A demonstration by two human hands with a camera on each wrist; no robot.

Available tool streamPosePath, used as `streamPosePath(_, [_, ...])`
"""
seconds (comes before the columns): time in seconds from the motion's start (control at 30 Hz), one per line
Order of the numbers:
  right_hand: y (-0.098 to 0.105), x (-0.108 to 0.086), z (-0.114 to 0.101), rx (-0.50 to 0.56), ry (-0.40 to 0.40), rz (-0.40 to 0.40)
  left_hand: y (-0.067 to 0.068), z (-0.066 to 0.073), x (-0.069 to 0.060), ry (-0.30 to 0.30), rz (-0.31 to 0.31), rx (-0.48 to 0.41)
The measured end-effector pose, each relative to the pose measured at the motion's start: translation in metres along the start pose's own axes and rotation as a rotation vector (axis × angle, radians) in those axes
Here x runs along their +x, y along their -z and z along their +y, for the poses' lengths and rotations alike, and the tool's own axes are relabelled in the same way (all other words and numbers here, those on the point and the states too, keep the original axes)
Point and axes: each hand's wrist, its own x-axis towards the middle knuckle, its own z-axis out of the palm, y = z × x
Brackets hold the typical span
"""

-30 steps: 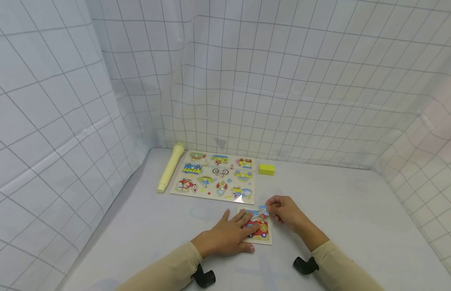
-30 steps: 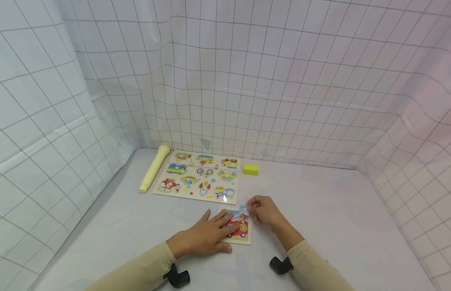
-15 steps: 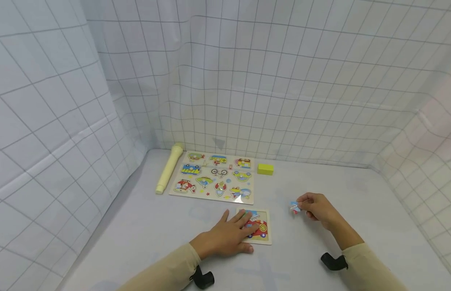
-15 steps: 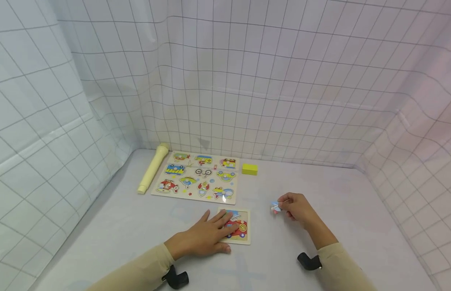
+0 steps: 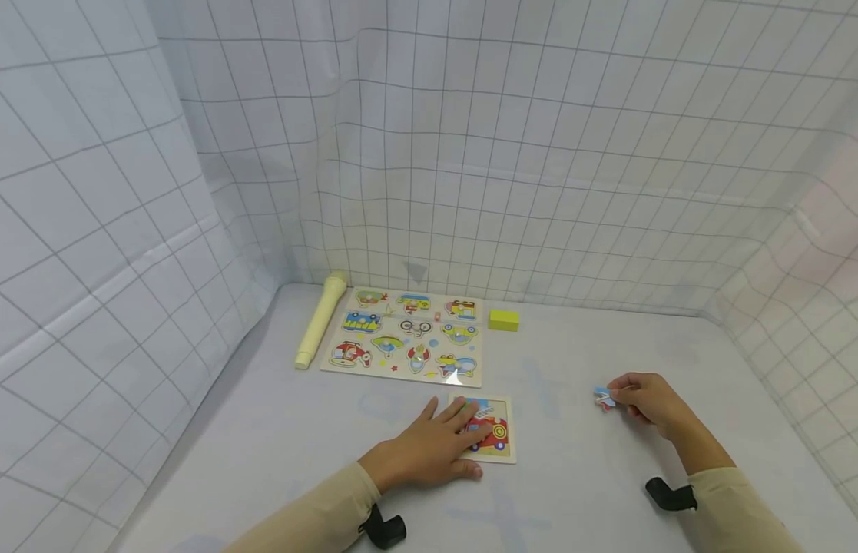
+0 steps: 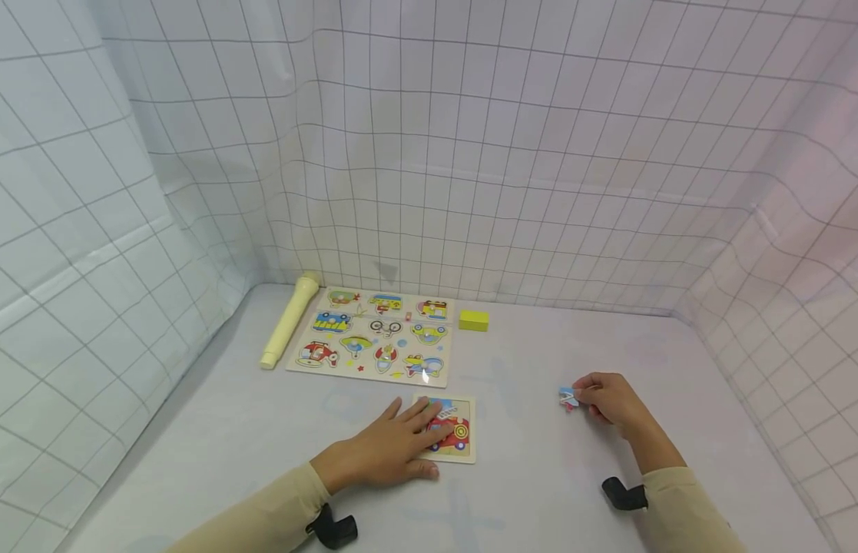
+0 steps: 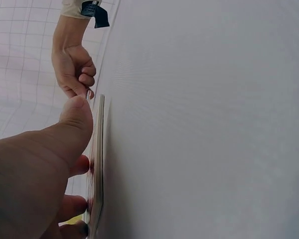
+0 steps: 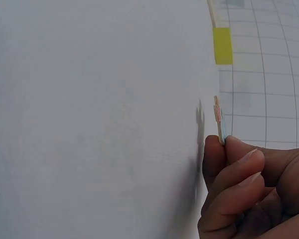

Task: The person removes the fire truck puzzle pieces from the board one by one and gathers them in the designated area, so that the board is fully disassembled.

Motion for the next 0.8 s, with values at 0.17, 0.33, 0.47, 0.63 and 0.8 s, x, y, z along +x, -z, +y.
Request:
streamPosePath(0.17, [-0.003, 0.003, 0.003, -0.009, 0.014, 0.003, 0.001, -0.001, -0.001, -0.005, 0.006, -0.029])
streamPosePath(0.33, [-0.005, 0.005, 0.001, -0.050, 0.044, 0.030, 0.003, -0.002, -0.004, -0.007, 0.027, -0.038])
streamPosePath(0.47, [-0.006, 0.006, -0.001, -0.115, 0.038, 0.068, 0.005, -0.005, -0.007, -0.002, 0.045, -0.033])
streamPosePath(0.63, [-0.010, 0.007, -0.006, -0.184, 0.054, 0.127, 0.006, -0.010, -0.012, 0.032, 0.053, -0.016])
streamPosePath(0.8, [-0.019, 0.005, -0.020, -0.171, 0.081, 0.129, 0.006, -0.013, -0.016, 0.056, 0.042, -0.003])
